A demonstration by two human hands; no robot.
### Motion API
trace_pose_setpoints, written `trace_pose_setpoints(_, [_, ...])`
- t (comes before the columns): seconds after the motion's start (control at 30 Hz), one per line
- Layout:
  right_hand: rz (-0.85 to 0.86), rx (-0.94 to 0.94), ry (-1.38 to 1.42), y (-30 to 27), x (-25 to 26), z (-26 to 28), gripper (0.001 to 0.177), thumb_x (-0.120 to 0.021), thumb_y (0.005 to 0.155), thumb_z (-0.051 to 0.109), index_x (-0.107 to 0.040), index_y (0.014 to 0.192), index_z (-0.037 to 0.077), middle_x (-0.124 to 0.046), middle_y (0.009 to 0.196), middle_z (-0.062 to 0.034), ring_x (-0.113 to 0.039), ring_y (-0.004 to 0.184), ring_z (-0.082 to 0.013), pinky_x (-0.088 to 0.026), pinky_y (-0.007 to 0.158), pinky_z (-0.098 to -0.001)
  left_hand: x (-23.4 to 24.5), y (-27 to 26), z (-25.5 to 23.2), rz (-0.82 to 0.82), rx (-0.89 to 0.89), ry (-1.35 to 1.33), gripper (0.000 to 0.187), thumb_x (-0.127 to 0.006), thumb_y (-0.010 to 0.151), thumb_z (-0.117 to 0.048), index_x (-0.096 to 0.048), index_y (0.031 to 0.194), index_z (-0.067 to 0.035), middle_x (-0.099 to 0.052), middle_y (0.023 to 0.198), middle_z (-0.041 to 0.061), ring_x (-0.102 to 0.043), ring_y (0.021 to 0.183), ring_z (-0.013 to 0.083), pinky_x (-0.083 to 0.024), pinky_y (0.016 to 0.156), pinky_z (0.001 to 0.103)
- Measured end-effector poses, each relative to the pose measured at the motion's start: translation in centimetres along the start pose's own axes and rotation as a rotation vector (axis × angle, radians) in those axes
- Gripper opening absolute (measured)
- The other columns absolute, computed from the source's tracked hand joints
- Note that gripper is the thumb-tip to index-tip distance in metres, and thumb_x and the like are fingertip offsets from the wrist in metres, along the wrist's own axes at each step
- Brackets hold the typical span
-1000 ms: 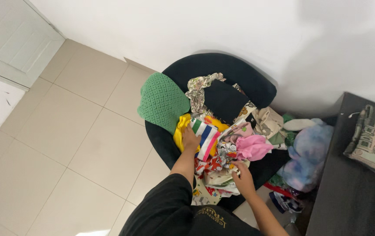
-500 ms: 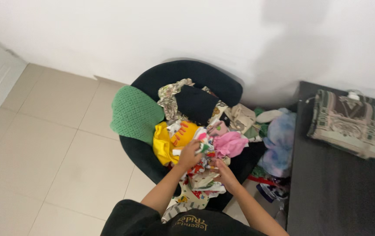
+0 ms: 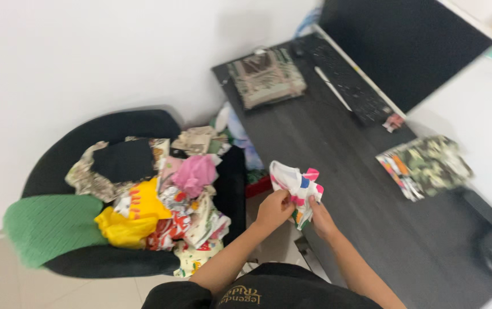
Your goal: The person picks up several clothing items from a chair, lays them on a desk, and folds them individually. The items are then placed into a plastic bag.
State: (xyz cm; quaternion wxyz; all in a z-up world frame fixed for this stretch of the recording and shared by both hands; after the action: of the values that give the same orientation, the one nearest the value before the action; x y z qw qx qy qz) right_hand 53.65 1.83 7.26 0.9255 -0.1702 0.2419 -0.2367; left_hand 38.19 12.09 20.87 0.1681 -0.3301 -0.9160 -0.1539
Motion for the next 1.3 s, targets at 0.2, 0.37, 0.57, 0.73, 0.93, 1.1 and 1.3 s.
trace_pose_setpoints(0.2, [-0.501, 0.368, 0.224, -16.7, 17.9, 5.0, 0.043, -0.054, 0.100, 0.028, -0.050, 0.141, 0.014, -0.064, 0.130, -0.0030, -0.062, 0.115, -0.0193, -0.049, 0.095, -0.0430, -14.0, 0.1, -5.4, 0.124, -0.128, -0.612, 0.016, -0.062, 0.092, -0.013, -0.068, 0.101, -0.002, -0.062, 0.097, 0.013, -0.061, 0.085, 0.0338, -0.050, 0.074, 0.039])
trace_pose_setpoints(0.37, [-0.716, 0.107, 0.174, -26.5, 28.0, -2.0, 0.032, -0.065, 0.097, 0.021, -0.058, 0.128, 0.018, -0.062, 0.119, 0.0014, -0.057, 0.107, -0.0133, -0.046, 0.091, -0.0385, -21.7, -1.8, -3.8, 0.184, -0.228, -0.172, 0.019, -0.069, 0.086, -0.014, -0.064, 0.101, -0.005, -0.064, 0.110, 0.013, -0.065, 0.098, 0.0331, -0.053, 0.082, 0.042])
trace_pose_setpoints(0.57, [-0.861, -0.144, 0.158, -33.7, 30.9, -11.2, 0.024, -0.064, 0.094, 0.022, -0.063, 0.118, 0.020, -0.066, 0.110, 0.0011, -0.060, 0.093, -0.0109, -0.047, 0.077, -0.0318, -25.4, -3.9, 0.4, 0.166, -0.097, 0.049, 0.044, -0.078, 0.082, -0.021, -0.055, 0.118, -0.009, -0.057, 0.119, 0.015, -0.060, 0.111, 0.0370, -0.050, 0.093, 0.045])
trace_pose_setpoints(0.73, [-1.020, -0.039, 0.023, -35.3, 30.1, -12.5, 0.031, -0.063, 0.093, 0.019, -0.058, 0.123, 0.020, -0.063, 0.111, -0.0001, -0.062, 0.090, -0.0100, -0.049, 0.075, -0.0316, -27.1, -1.6, -3.3, 0.298, -0.326, 0.319, 0.073, -0.078, 0.069, -0.014, -0.050, 0.137, -0.013, -0.046, 0.141, 0.020, -0.049, 0.129, 0.0449, -0.040, 0.103, 0.049])
trace_pose_setpoints(0.93, [-1.095, 0.395, -1.002, -36.2, 23.2, -2.1, 0.036, -0.072, 0.086, 0.005, -0.063, 0.120, 0.006, -0.062, 0.123, -0.0162, -0.057, 0.118, -0.0364, -0.046, 0.103, -0.0443, -30.3, -1.3, 0.2, 0.812, -0.274, 0.458, 0.070, -0.071, 0.068, -0.005, -0.060, 0.135, -0.023, -0.039, 0.156, 0.015, -0.057, 0.122, 0.0413, -0.050, 0.099, 0.043])
trace_pose_setpoints(1.1, [-0.785, 0.416, -1.278, -31.2, 18.3, 1.7, 0.058, -0.074, 0.078, 0.019, -0.058, 0.134, 0.013, -0.056, 0.139, -0.0140, -0.046, 0.134, -0.0412, -0.038, 0.105, -0.0539, -32.9, -2.0, 3.4, 0.905, -0.124, 0.349, 0.027, -0.073, 0.085, -0.016, -0.069, 0.112, -0.012, -0.061, 0.125, 0.016, -0.068, 0.108, 0.0336, -0.054, 0.095, 0.040])
trace_pose_setpoints(1.3, [-0.968, 0.103, -1.191, -26.7, 20.5, 2.2, 0.069, -0.076, 0.081, 0.044, -0.057, 0.143, 0.020, -0.059, 0.131, -0.0099, -0.048, 0.124, -0.0353, -0.033, 0.097, -0.0652, -35.5, -1.3, -1.6, 1.211, 0.099, 0.128, 0.029, -0.066, 0.102, -0.033, -0.069, 0.115, -0.006, -0.070, 0.103, 0.017, -0.068, 0.097, 0.0323, -0.052, 0.088, 0.045])
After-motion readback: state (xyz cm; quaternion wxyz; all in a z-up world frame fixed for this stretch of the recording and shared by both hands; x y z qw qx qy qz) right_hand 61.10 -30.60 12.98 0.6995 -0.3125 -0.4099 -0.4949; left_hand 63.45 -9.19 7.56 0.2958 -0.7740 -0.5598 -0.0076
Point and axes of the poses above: each hand's wrist, its own y-axis towards the middle knuckle, its own x-axis out of the back of the hand, z = x × y, the point moved 8 cm from there along y, towards the middle knuckle
